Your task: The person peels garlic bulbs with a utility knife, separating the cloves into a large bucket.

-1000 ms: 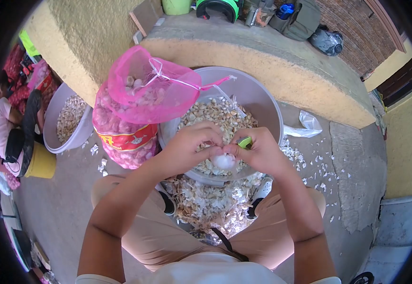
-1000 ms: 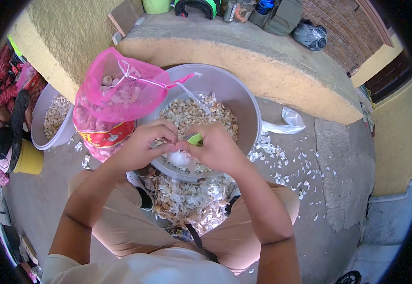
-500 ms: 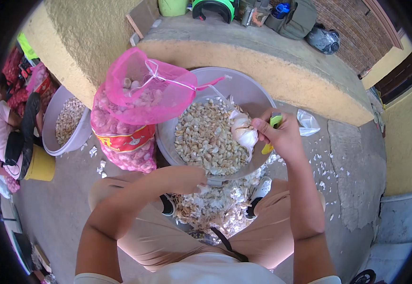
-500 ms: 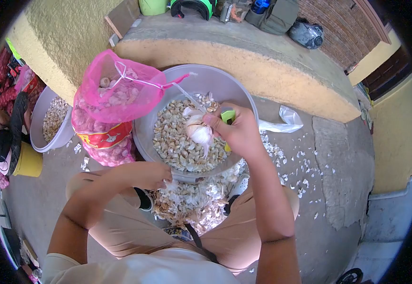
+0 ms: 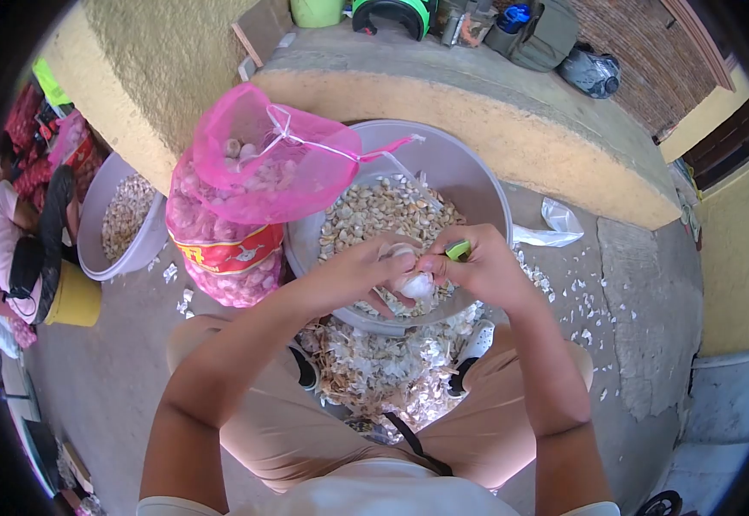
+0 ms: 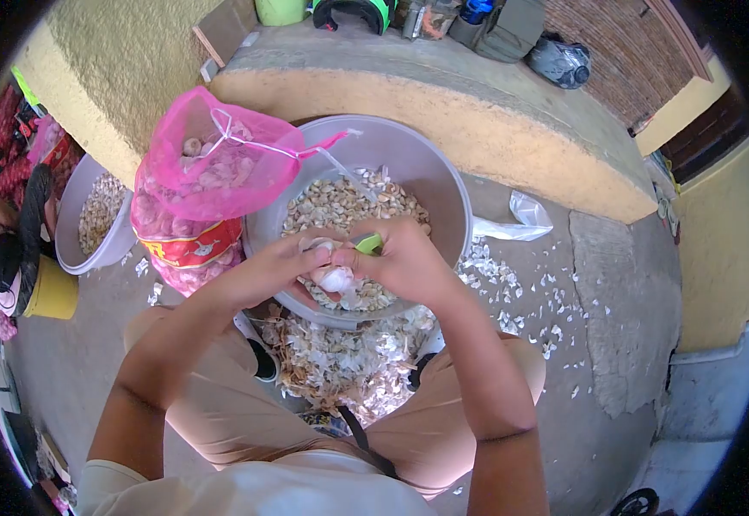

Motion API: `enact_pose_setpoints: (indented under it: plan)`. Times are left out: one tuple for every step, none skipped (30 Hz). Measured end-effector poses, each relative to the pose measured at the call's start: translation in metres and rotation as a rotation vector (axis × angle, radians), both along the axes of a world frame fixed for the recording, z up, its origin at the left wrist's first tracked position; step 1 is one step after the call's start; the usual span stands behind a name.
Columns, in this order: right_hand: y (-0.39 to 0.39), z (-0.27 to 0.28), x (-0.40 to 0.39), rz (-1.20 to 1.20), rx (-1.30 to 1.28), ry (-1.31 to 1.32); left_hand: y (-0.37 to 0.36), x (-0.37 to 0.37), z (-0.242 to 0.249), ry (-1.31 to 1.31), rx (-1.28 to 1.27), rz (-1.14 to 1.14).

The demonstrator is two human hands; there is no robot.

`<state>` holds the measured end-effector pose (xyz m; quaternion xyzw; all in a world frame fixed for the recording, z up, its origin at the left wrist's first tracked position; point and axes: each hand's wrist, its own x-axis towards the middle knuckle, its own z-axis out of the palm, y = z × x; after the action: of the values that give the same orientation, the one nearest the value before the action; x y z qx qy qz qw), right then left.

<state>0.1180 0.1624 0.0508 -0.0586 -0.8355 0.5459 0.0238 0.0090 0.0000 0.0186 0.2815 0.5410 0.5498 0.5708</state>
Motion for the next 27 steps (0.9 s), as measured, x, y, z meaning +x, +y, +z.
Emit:
enact_pose_setpoints:
  plan:
    - [0.000, -0.001, -0.001, 0.025, 0.024, 0.011, 0.001, -0.002, -0.001, -0.060, -0.005, -0.006]
    - [0.000, -0.002, -0.001, 0.027, 0.026, 0.007, 0.002, -0.004, -0.002, -0.119, -0.010, -0.013]
    - [0.001, -0.002, -0.002, 0.029, 0.029, 0.004, 0.003, -0.005, -0.003, -0.108, -0.012, -0.019]
    - [0.002, -0.002, -0.002, 0.031, 0.032, 0.001, 0.002, -0.007, -0.005, -0.096, -0.013, -0.026]
    - [0.001, -0.002, -0.002, 0.024, 0.030, 0.003, 0.002, -0.008, -0.005, -0.084, -0.014, -0.032]
    - [0.001, -0.001, -0.003, 0.016, 0.028, 0.006, 0.002, -0.008, -0.003, -0.082, -0.010, -0.014]
    - [0.001, 0.000, -0.003, 0.008, 0.026, 0.008, 0.001, -0.008, 0.001, -0.080, -0.006, 0.004]
    - [0.002, 0.000, -0.003, -0.001, 0.056, 0.013, 0.001, -0.007, 0.003, -0.079, -0.002, 0.021]
    - [0.002, 0.001, -0.003, -0.009, 0.086, 0.018, 0.000, -0.007, 0.002, -0.070, 0.016, 0.045]
    - [0.002, 0.001, -0.003, -0.017, 0.115, 0.023, 0.000, -0.006, 0.001, -0.060, 0.033, 0.070]
    - [0.001, 0.001, -0.003, -0.015, 0.095, 0.029, -0.001, -0.006, 0.001, -0.050, 0.051, 0.094]
    - [0.001, 0.001, -0.004, -0.013, 0.076, 0.035, -0.001, -0.006, 0.001, -0.033, 0.048, 0.106]
    - [0.000, 0.000, -0.004, -0.011, 0.057, 0.042, -0.001, -0.007, 0.001, -0.015, 0.046, 0.118]
    - [-0.001, 0.001, -0.004, -0.049, 0.057, 0.009, -0.001, -0.008, 0.000, 0.002, 0.044, 0.131]
    - [-0.003, 0.002, -0.005, -0.086, 0.058, -0.023, -0.001, -0.008, -0.002, 0.009, 0.060, 0.163]
    - [-0.004, 0.003, -0.005, -0.123, 0.058, -0.055, 0.000, -0.008, -0.005, 0.016, 0.077, 0.194]
    - [-0.003, 0.001, -0.006, -0.146, 0.052, -0.052, 0.001, -0.008, -0.007, 0.022, 0.094, 0.226]
    - [-0.002, -0.002, -0.008, -0.170, 0.046, -0.048, 0.001, -0.008, -0.007, -0.002, 0.101, 0.248]
    - [-0.001, -0.005, -0.009, -0.193, 0.039, -0.044, 0.001, -0.009, -0.006, -0.026, 0.108, 0.271]
    - [-0.001, -0.009, -0.010, -0.202, 0.010, -0.044, 0.001, -0.010, -0.006, -0.050, 0.114, 0.293]
    - [-0.001, -0.013, -0.011, -0.211, -0.020, -0.043, 0.002, -0.010, -0.006, -0.072, 0.130, 0.314]
    - [-0.003, -0.014, -0.013, -0.220, -0.049, -0.043, 0.002, -0.009, -0.006, -0.095, 0.145, 0.335]
    - [-0.004, -0.013, -0.013, -0.215, -0.083, -0.092, 0.002, -0.009, -0.005, -0.118, 0.160, 0.356]
    - [-0.005, -0.009, -0.013, -0.211, -0.116, -0.142, 0.002, -0.010, -0.006, -0.126, 0.164, 0.363]
    - [-0.006, -0.007, -0.013, -0.206, -0.149, -0.192, 0.002, -0.010, -0.007, -0.135, 0.169, 0.371]
    - [-0.006, -0.007, -0.014, -0.197, -0.145, -0.185, 0.002, -0.010, -0.008, -0.144, 0.173, 0.378]
    - [-0.006, -0.008, -0.014, -0.189, -0.140, -0.179, 0.002, -0.010, -0.007, -0.116, 0.183, 0.386]
